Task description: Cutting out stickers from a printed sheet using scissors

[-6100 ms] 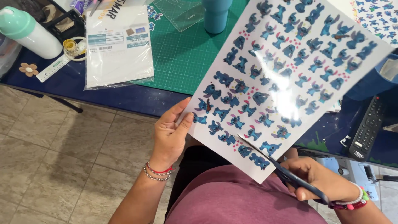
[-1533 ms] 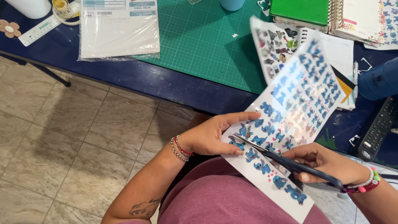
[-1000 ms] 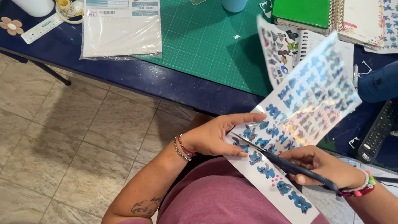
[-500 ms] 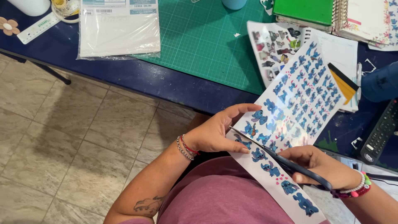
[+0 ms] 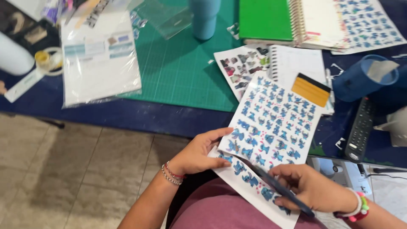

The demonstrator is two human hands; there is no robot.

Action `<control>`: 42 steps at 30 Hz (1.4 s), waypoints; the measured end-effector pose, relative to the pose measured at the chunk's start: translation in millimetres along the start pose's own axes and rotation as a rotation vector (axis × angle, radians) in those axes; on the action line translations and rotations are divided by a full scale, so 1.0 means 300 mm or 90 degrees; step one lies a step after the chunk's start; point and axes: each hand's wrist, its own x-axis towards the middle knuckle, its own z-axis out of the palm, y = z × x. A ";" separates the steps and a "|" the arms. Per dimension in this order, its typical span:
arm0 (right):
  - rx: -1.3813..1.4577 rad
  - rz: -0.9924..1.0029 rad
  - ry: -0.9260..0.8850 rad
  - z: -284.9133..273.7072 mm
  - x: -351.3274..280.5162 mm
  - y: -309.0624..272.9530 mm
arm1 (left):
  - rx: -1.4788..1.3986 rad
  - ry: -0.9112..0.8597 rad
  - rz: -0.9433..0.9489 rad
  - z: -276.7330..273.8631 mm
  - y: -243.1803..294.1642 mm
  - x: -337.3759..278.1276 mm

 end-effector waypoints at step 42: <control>-0.205 0.113 -0.031 -0.370 0.011 0.049 | 0.031 0.427 0.267 -0.165 0.122 -0.378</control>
